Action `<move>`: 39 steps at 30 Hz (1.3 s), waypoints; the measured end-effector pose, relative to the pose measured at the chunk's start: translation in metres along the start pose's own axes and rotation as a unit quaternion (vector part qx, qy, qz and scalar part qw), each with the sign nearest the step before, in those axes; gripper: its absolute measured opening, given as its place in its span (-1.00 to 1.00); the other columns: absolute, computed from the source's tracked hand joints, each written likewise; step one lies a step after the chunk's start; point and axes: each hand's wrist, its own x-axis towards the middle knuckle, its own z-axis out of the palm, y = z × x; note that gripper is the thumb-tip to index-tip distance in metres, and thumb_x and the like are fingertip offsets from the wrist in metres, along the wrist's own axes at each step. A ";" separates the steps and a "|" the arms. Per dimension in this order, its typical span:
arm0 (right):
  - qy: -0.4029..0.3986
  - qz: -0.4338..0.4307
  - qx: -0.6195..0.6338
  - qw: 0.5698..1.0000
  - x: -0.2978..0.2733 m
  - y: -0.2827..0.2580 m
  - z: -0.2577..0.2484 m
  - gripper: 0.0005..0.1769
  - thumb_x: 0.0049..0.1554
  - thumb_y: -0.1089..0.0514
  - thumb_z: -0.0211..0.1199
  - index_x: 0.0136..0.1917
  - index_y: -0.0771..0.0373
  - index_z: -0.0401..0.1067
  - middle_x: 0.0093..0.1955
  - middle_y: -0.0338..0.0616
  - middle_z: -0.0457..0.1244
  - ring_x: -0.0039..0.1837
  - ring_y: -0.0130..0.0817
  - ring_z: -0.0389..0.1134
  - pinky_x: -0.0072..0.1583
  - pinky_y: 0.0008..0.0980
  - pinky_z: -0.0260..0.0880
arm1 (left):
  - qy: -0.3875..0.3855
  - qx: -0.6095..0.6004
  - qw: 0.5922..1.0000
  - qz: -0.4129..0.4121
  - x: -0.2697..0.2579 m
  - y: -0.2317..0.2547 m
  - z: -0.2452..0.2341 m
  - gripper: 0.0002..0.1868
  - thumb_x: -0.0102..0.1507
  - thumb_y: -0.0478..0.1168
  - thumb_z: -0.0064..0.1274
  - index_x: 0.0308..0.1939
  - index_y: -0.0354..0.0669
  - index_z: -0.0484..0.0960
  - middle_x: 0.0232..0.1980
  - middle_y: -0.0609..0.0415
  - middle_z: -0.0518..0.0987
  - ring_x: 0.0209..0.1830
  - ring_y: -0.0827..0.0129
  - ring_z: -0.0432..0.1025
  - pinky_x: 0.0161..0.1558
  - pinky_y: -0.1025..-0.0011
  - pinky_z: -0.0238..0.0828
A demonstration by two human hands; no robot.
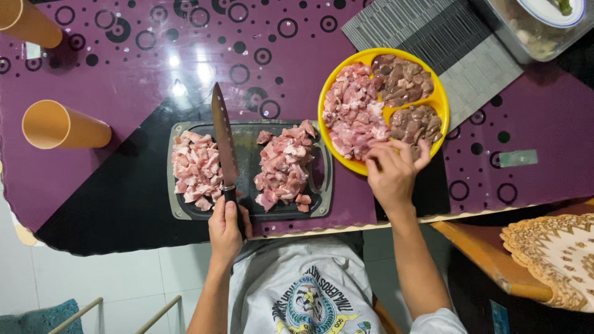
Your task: The person slices raw meat and liver on a cutting board using a knife while sitting at a table.
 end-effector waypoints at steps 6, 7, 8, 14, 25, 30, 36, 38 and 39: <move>0.063 0.011 0.068 0.996 -0.004 -0.033 -0.020 -0.78 0.07 0.20 0.56 -0.11 0.13 0.50 -0.02 -0.31 0.38 0.17 -0.26 0.34 0.53 0.09 -0.09 | -0.019 -0.021 0.999 0.021 0.001 -0.001 -0.001 -0.62 0.50 -0.08 -0.30 0.18 -0.30 0.43 -0.51 0.14 0.43 -0.69 0.54 0.29 -0.62 0.54 0.22; 0.063 0.004 0.085 0.994 -0.004 -0.044 -0.021 -0.79 0.07 0.22 0.55 -0.10 0.13 0.50 -0.03 -0.30 0.38 0.16 -0.27 0.34 0.53 0.09 -0.04 | -0.016 -0.021 0.999 0.022 0.001 -0.002 -0.002 -0.62 0.50 -0.08 -0.30 0.18 -0.30 0.43 -0.51 0.14 0.43 -0.69 0.54 0.29 -0.62 0.54 0.22; 0.062 0.001 0.087 0.994 -0.003 -0.056 -0.020 -0.79 0.07 0.22 0.55 -0.10 0.13 0.50 -0.03 -0.30 0.38 0.16 -0.27 0.34 0.53 0.09 -0.04 | -0.022 -0.017 0.999 0.023 0.001 -0.002 -0.002 -0.63 0.50 -0.08 -0.31 0.18 -0.30 0.44 -0.52 0.14 0.42 -0.69 0.54 0.29 -0.63 0.54 0.22; 0.111 -0.061 0.086 0.988 0.013 -0.113 0.003 -0.73 0.03 0.28 0.53 0.01 0.21 0.57 -0.01 -0.27 0.39 0.12 -0.23 0.35 0.47 0.02 0.04 | -0.032 -0.011 0.999 0.037 -0.001 -0.001 -0.003 -0.65 0.51 -0.11 -0.30 0.17 -0.29 0.45 -0.55 0.16 0.41 -0.71 0.55 0.28 -0.64 0.54 0.20; -0.013 -0.181 0.085 0.980 0.014 -0.129 0.026 -0.69 0.05 0.21 0.45 0.08 0.31 0.59 0.21 -0.01 0.39 0.37 -0.03 0.32 0.44 0.17 0.13 | -0.056 0.002 0.997 0.050 0.000 0.006 -0.004 -0.66 0.50 -0.14 -0.28 0.21 -0.29 0.44 -0.57 0.16 0.42 -0.72 0.57 0.30 -0.65 0.55 0.20; 0.006 -0.169 0.131 0.977 0.018 -0.116 0.014 -0.68 0.02 0.23 0.44 0.08 0.20 0.60 0.20 0.00 0.37 0.39 0.10 0.26 0.42 0.06 0.16 | -0.049 0.010 0.998 0.041 0.000 0.011 -0.002 -0.66 0.49 -0.14 -0.28 0.20 -0.29 0.45 -0.59 0.16 0.42 -0.73 0.57 0.28 -0.67 0.55 0.20; -0.034 -0.048 0.206 0.977 0.025 -0.094 0.018 -0.62 0.10 0.23 0.43 0.20 0.30 0.54 0.18 -0.03 0.36 0.30 -0.01 0.31 0.37 -0.11 0.29 | -0.057 0.018 0.997 0.039 -0.002 0.012 -0.004 -0.66 0.50 -0.14 -0.27 0.20 -0.29 0.46 -0.58 0.17 0.43 -0.71 0.57 0.30 -0.65 0.54 0.21; -0.063 -0.075 0.199 0.975 0.034 -0.089 0.022 -0.56 0.05 0.22 0.43 0.20 0.35 0.53 0.15 0.04 0.35 0.25 0.02 0.30 0.31 -0.07 0.28 | -0.055 0.017 0.998 0.036 -0.001 0.013 -0.003 -0.65 0.49 -0.14 -0.26 0.21 -0.28 0.46 -0.59 0.17 0.43 -0.72 0.56 0.30 -0.65 0.54 0.22; -0.074 -0.077 0.213 0.971 0.038 -0.086 0.025 -0.65 0.07 0.24 0.41 0.15 0.31 0.54 0.11 0.01 0.36 0.23 0.00 0.33 0.30 -0.09 0.30 | -0.054 0.015 0.998 0.032 -0.001 0.013 -0.003 -0.65 0.49 -0.13 -0.26 0.21 -0.28 0.46 -0.59 0.17 0.43 -0.72 0.56 0.31 -0.66 0.54 0.23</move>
